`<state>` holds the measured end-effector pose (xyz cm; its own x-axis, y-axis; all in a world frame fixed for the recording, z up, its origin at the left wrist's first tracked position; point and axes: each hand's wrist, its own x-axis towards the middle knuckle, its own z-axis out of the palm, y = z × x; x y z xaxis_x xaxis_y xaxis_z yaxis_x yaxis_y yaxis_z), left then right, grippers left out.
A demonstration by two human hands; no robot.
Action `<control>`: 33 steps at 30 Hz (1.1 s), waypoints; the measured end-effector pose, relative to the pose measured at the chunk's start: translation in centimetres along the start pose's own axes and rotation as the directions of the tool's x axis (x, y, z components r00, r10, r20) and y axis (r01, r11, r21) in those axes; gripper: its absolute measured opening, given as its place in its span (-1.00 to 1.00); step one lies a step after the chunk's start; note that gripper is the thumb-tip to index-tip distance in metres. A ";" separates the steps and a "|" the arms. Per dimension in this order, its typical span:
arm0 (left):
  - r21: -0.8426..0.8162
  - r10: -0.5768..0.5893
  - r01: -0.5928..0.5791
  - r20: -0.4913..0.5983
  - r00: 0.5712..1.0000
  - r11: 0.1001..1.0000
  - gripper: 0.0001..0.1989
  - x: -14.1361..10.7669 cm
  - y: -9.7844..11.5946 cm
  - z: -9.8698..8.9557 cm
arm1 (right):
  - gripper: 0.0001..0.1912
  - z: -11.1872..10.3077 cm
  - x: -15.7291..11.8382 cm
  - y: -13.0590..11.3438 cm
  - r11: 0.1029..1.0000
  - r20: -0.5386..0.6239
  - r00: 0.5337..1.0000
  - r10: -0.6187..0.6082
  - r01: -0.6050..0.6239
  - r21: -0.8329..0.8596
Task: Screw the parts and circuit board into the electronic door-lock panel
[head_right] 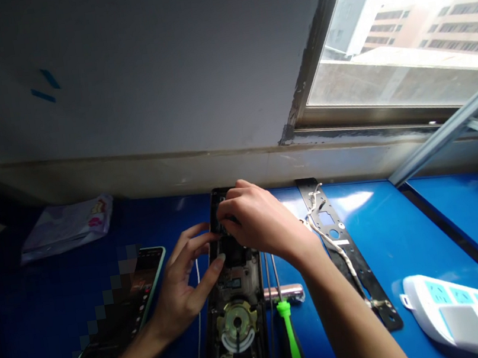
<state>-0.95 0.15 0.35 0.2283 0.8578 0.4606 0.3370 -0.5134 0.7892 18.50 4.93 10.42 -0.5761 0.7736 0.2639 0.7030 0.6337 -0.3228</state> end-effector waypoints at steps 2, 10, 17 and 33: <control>0.006 0.007 -0.007 -0.001 1.000 1.000 -0.77 0.0 0.0 -0.1 | -0.82 0.0 0.0 0.0 1.000 -0.016 1.000 0.015 -0.015 -0.002; 0.012 0.037 -0.037 0.000 0.999 0.999 -0.79 0.2 0.1 -0.1 | -0.79 0.0 0.0 -0.2 1.000 -0.030 0.999 0.023 -0.023 0.001; 0.021 0.050 -0.049 -0.007 0.999 0.999 -0.80 0.4 0.2 -0.2 | -0.76 0.1 -0.2 -0.2 1.000 0.000 1.000 -0.022 0.022 0.004; 0.012 0.012 -0.012 -0.013 1.000 1.000 -0.81 0.4 0.6 -0.1 | -0.80 -0.3 -0.3 -0.4 1.000 0.052 0.999 -0.007 0.008 -0.020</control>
<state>-0.76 0.20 1.12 0.2205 0.8519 0.4750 0.3454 -0.5237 0.7788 18.51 4.41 10.70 -0.6019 0.7680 0.2187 0.7065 0.6398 -0.3024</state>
